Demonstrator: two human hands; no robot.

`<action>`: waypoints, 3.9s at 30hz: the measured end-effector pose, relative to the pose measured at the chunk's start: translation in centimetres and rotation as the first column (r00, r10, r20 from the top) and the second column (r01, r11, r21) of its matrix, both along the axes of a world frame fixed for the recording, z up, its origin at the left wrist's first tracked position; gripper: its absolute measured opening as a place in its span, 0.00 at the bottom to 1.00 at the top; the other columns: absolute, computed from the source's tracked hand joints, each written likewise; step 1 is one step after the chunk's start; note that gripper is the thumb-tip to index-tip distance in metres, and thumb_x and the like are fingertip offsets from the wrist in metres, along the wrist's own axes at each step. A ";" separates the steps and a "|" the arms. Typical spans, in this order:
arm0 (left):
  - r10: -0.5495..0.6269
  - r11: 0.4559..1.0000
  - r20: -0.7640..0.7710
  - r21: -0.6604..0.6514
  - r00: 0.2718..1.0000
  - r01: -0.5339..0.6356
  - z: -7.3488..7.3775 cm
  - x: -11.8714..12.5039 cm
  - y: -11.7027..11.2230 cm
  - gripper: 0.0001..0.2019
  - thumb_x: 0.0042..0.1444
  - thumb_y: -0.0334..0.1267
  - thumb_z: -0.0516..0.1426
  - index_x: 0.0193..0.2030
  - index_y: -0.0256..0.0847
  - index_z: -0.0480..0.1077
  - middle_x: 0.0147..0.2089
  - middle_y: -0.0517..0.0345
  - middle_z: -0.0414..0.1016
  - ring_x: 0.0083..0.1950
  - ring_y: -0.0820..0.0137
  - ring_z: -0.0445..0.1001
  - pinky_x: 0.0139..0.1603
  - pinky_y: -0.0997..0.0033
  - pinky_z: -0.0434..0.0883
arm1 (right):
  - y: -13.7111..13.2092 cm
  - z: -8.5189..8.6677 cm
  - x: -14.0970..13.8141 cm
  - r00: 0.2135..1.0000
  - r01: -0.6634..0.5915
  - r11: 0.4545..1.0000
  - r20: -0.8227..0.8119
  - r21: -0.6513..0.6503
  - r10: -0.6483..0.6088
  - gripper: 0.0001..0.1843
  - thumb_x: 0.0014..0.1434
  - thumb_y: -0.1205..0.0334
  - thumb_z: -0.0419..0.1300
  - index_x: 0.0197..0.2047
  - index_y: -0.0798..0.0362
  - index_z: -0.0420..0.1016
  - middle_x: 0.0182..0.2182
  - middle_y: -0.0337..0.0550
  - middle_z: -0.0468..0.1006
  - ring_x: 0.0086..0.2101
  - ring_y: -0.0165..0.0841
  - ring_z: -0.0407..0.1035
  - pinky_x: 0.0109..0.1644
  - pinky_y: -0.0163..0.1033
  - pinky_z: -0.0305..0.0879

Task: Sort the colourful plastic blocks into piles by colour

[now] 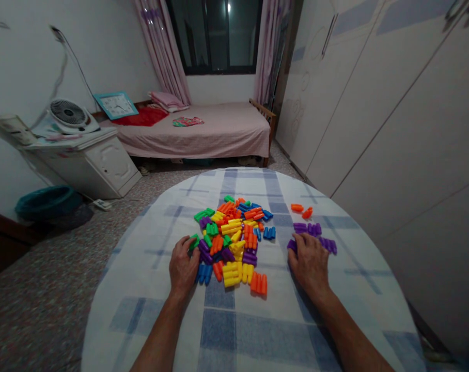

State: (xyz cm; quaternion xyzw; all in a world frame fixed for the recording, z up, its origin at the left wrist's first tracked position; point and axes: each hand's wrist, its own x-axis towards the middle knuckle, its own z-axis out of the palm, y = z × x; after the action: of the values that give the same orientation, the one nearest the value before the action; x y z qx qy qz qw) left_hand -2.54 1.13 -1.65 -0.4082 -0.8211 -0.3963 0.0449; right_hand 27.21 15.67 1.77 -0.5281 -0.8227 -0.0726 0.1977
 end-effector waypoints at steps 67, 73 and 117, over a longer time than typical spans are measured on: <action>0.008 1.000 0.041 -0.002 0.999 -0.008 0.0 0.1 0.1 0.15 0.57 0.38 0.50 0.48 0.39 0.72 0.55 0.50 0.69 0.57 0.61 0.67 0.59 0.57 0.66 | 9.7 -0.9 -7.5 0.750 -0.525 0.849 -0.508 -0.068 0.423 0.23 0.58 0.55 0.52 0.56 0.52 0.67 0.54 0.50 0.69 0.53 0.40 0.64 0.57 0.49 0.62; 0.005 1.000 0.023 -0.007 1.000 -0.005 0.0 0.0 0.0 0.15 0.57 0.39 0.50 0.48 0.40 0.72 0.54 0.50 0.70 0.57 0.61 0.68 0.58 0.57 0.67 | 8.5 -2.2 -9.2 0.793 -0.531 0.845 -0.388 -0.064 0.469 0.29 0.55 0.62 0.51 0.61 0.52 0.62 0.58 0.51 0.66 0.59 0.43 0.58 0.60 0.53 0.57; -0.002 1.000 0.053 0.023 0.999 0.001 -0.4 -0.2 0.2 0.15 0.56 0.39 0.50 0.47 0.42 0.73 0.54 0.50 0.70 0.57 0.60 0.68 0.59 0.56 0.66 | 12.5 0.3 -4.5 0.983 -0.179 0.979 0.014 -0.102 0.182 0.24 0.61 0.63 0.50 0.60 0.54 0.61 0.58 0.55 0.65 0.56 0.44 0.58 0.56 0.51 0.57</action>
State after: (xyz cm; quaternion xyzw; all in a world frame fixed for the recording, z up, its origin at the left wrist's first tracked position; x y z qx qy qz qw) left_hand -2.70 1.34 -2.04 -0.3977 -0.8172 -0.4162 0.0275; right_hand 22.71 28.13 2.09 -0.4596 -0.8721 -0.0193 0.1670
